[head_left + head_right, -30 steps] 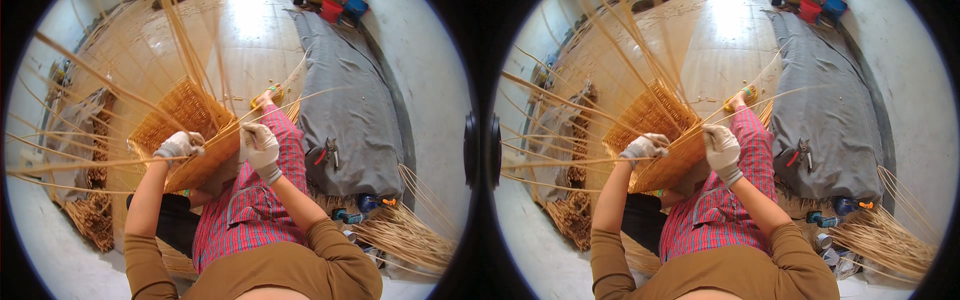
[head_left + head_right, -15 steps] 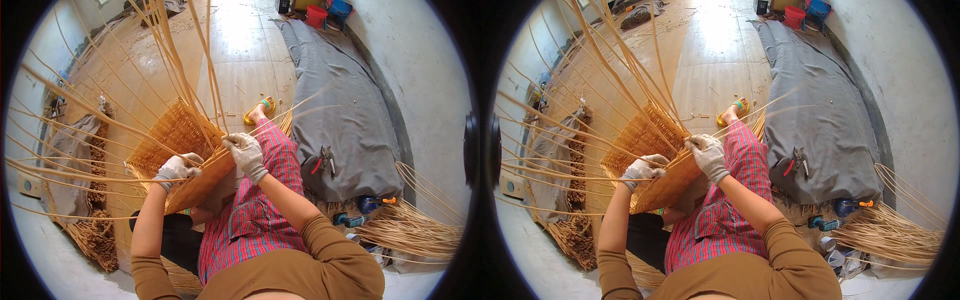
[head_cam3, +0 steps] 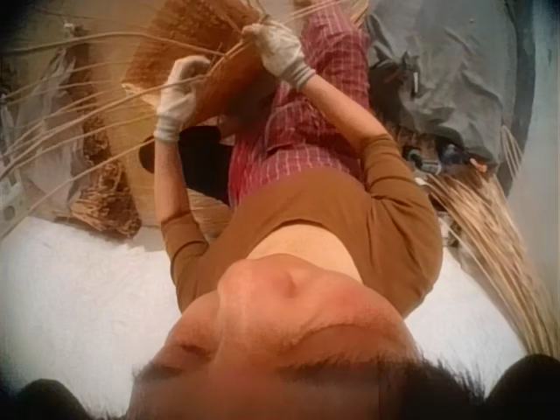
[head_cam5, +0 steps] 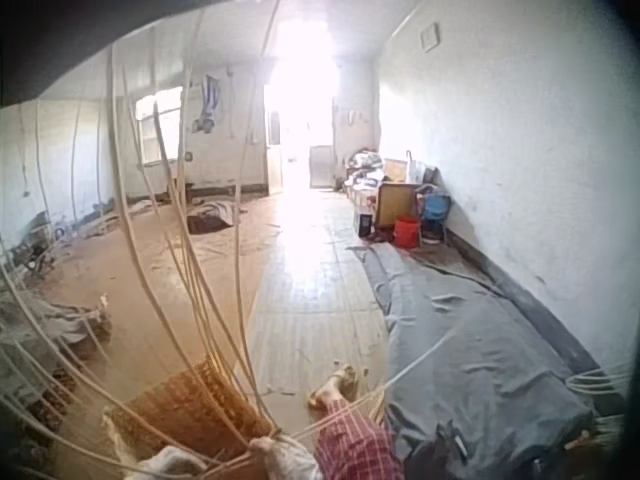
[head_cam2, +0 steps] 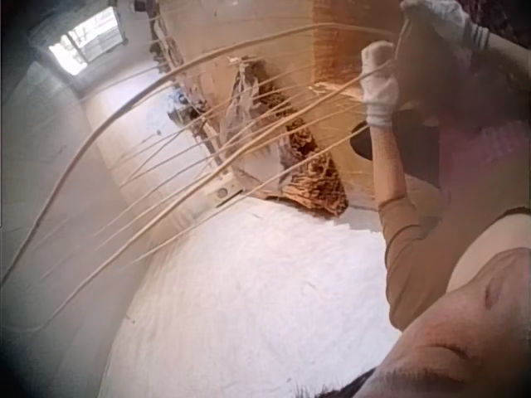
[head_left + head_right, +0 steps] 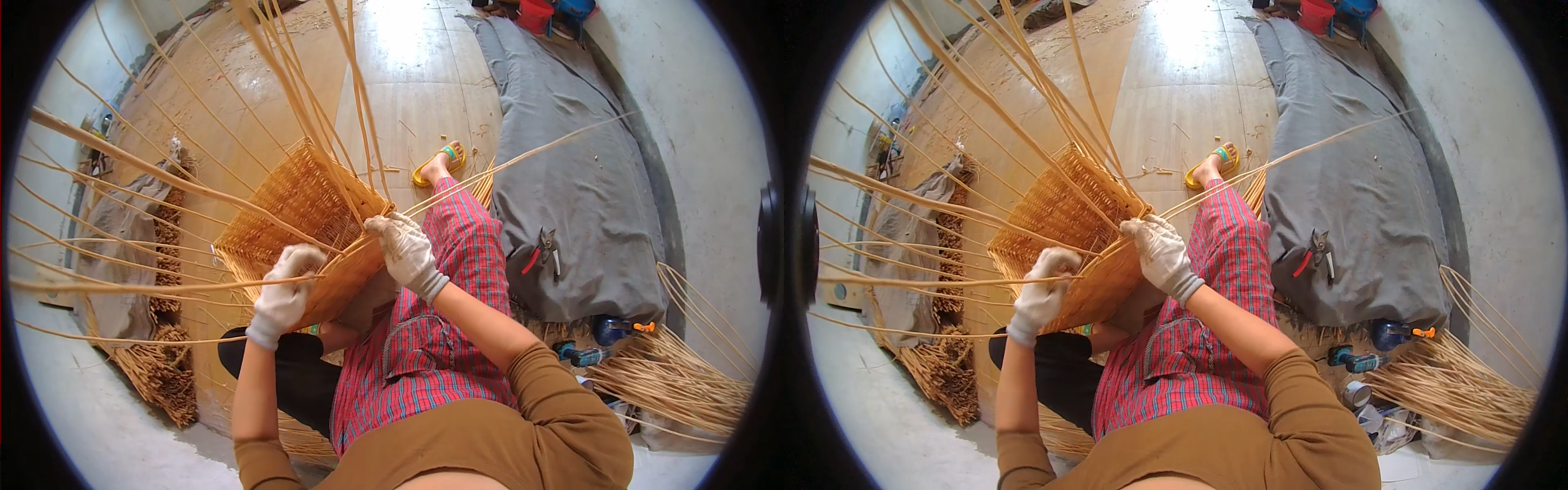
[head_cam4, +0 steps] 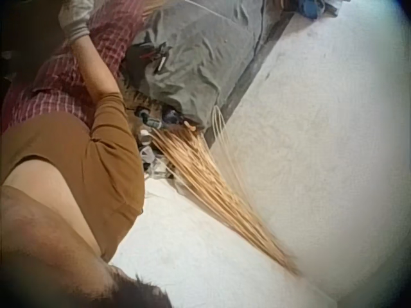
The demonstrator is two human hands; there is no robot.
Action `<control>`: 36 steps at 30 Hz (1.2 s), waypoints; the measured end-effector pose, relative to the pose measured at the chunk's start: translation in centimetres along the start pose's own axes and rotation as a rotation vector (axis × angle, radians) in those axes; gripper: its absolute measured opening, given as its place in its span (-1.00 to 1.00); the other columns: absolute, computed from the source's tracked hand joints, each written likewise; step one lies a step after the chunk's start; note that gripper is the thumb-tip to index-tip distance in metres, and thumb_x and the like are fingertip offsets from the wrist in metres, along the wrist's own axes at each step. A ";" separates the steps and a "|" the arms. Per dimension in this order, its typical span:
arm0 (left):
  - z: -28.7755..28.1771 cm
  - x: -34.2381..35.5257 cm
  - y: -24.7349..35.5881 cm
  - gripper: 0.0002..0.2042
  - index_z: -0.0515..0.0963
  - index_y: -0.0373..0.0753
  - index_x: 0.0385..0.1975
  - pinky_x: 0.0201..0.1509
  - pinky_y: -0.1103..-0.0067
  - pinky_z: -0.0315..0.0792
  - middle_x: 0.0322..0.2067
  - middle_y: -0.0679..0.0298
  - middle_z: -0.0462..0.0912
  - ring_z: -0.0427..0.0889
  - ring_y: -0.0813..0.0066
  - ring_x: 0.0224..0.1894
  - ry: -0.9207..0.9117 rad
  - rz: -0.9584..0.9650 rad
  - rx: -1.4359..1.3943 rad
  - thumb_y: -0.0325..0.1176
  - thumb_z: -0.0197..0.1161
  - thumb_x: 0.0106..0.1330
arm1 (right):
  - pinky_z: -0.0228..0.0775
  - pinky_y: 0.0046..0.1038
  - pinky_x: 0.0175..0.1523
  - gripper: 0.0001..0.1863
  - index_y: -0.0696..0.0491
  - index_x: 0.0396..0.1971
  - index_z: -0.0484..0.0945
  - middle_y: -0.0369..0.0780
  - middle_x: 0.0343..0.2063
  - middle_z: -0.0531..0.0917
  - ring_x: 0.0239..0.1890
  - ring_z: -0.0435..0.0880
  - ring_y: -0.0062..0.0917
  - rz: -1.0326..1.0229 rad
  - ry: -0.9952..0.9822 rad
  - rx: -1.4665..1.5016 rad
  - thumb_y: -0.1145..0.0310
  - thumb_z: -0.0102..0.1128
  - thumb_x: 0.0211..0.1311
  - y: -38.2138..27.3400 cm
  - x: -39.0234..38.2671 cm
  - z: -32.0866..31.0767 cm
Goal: Using a power drill and hand-weaving techniques to construct a tall rectangular wicker basket.
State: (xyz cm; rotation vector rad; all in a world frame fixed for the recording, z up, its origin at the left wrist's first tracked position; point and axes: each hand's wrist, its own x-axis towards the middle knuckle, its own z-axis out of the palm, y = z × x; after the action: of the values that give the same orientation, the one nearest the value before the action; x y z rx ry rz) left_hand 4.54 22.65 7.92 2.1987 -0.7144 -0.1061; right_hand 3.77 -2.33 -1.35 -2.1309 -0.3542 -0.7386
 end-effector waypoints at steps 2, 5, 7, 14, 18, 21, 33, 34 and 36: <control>0.0 -1.6 1.1 -0.91 0.46 -0.25 -0.16 0.13 0.37 0.49 -0.24 0.22 0.60 0.61 0.40 -0.05 0.008 0.093 -0.587 -0.48 0.15 0.40 | 0.48 -0.21 0.07 -0.72 -0.04 -0.05 0.52 -0.18 -0.21 0.70 -0.10 0.69 -0.25 -0.003 -0.019 -0.007 0.46 0.14 0.23 -0.2 0.6 0.0; -0.1 -0.4 0.5 -0.83 0.39 -0.23 -0.19 0.03 0.32 0.58 -0.40 0.25 0.56 0.68 0.33 -0.24 0.452 -0.281 -0.890 -0.26 0.14 0.48 | 0.55 -0.18 -0.25 -0.69 -0.03 0.02 0.48 -0.12 -0.38 0.71 -0.36 0.71 -0.18 0.196 -0.462 -0.254 0.43 0.02 0.28 -1.2 3.6 -0.9; -0.1 2.4 -0.9 -0.88 0.40 -0.23 -0.18 -0.06 0.40 0.61 -0.43 0.28 0.56 0.68 0.37 -0.26 0.553 -0.430 -0.942 -0.33 0.11 0.49 | 0.55 -0.19 -0.28 -0.68 -0.02 0.04 0.47 -0.09 -0.38 0.70 -0.37 0.71 -0.16 0.101 -0.406 -0.146 0.41 0.04 0.29 -2.3 7.0 -1.3; 2.4 7.4 0.7 -0.90 0.46 -0.33 -0.27 -0.11 0.63 0.57 -0.38 0.28 0.63 0.65 0.57 -0.29 0.061 -0.176 -0.419 -0.66 0.03 0.34 | 0.58 -0.41 -0.13 -0.57 0.09 0.11 0.45 -0.14 -0.15 0.70 -0.14 0.72 -0.44 -0.146 -0.024 0.737 0.63 0.17 0.22 -2.9 9.4 -5.8; 2.0 8.7 1.8 -0.91 0.49 -0.28 -0.25 -0.31 0.65 0.46 -0.41 0.37 0.56 0.53 0.66 -0.37 -0.188 -0.300 -0.370 -0.60 0.10 0.33 | 0.55 -0.49 -0.10 -0.52 0.07 0.13 0.46 -0.26 -0.17 0.70 -0.14 0.67 -0.58 0.317 -0.251 0.548 0.73 0.14 0.22 -3.0 5.9 -6.5; 2.2 7.9 1.8 -0.93 0.51 -0.26 -0.28 -0.33 0.62 0.43 -0.47 0.39 0.50 0.46 0.70 -0.40 -0.191 -0.265 -0.379 -0.57 0.13 0.32 | 0.52 -0.51 -0.10 -0.56 0.07 0.07 0.52 -0.26 -0.21 0.69 -0.16 0.66 -0.59 0.125 -0.115 0.477 0.75 0.12 0.21 -3.2 6.4 -5.1; 4.2 12.1 -2.8 -0.78 0.65 -0.24 -0.21 -0.15 0.53 0.53 -0.38 0.32 0.71 0.62 0.56 -0.29 -0.507 -0.344 -0.040 -0.53 0.36 0.12 | 0.53 -0.57 -0.31 -0.86 -0.02 -0.39 0.50 -0.32 -0.41 0.65 -0.41 0.65 -0.64 1.086 0.346 0.844 0.44 0.32 0.28 6.4 0.4 -4.8; 4.2 12.2 -2.9 -0.80 0.67 -0.23 -0.23 -0.16 0.52 0.53 -0.38 0.33 0.71 0.62 0.56 -0.28 -0.522 -0.415 -0.095 -0.52 0.36 0.12 | 0.51 -0.57 -0.35 -0.86 -0.01 -0.32 0.52 -0.33 -0.44 0.65 -0.41 0.67 -0.62 1.254 0.284 0.895 0.37 0.34 0.28 7.0 -0.3 -3.9; 4.0 12.3 -2.8 -0.77 0.66 -0.22 -0.20 -0.13 0.52 0.53 -0.37 0.32 0.71 0.63 0.55 -0.26 -0.522 -0.486 -0.105 -0.52 0.36 0.12 | 0.50 -0.57 -0.39 -0.82 -0.01 -0.25 0.53 -0.34 -0.47 0.64 -0.42 0.69 -0.59 1.408 0.209 0.939 0.30 0.35 0.28 7.7 -1.1 -2.6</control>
State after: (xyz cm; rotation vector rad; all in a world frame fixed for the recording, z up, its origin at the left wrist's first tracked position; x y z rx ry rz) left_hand 14.93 14.89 5.09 2.2131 -0.4125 -0.9676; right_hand 5.68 -9.08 -5.54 -0.9501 0.7475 0.0961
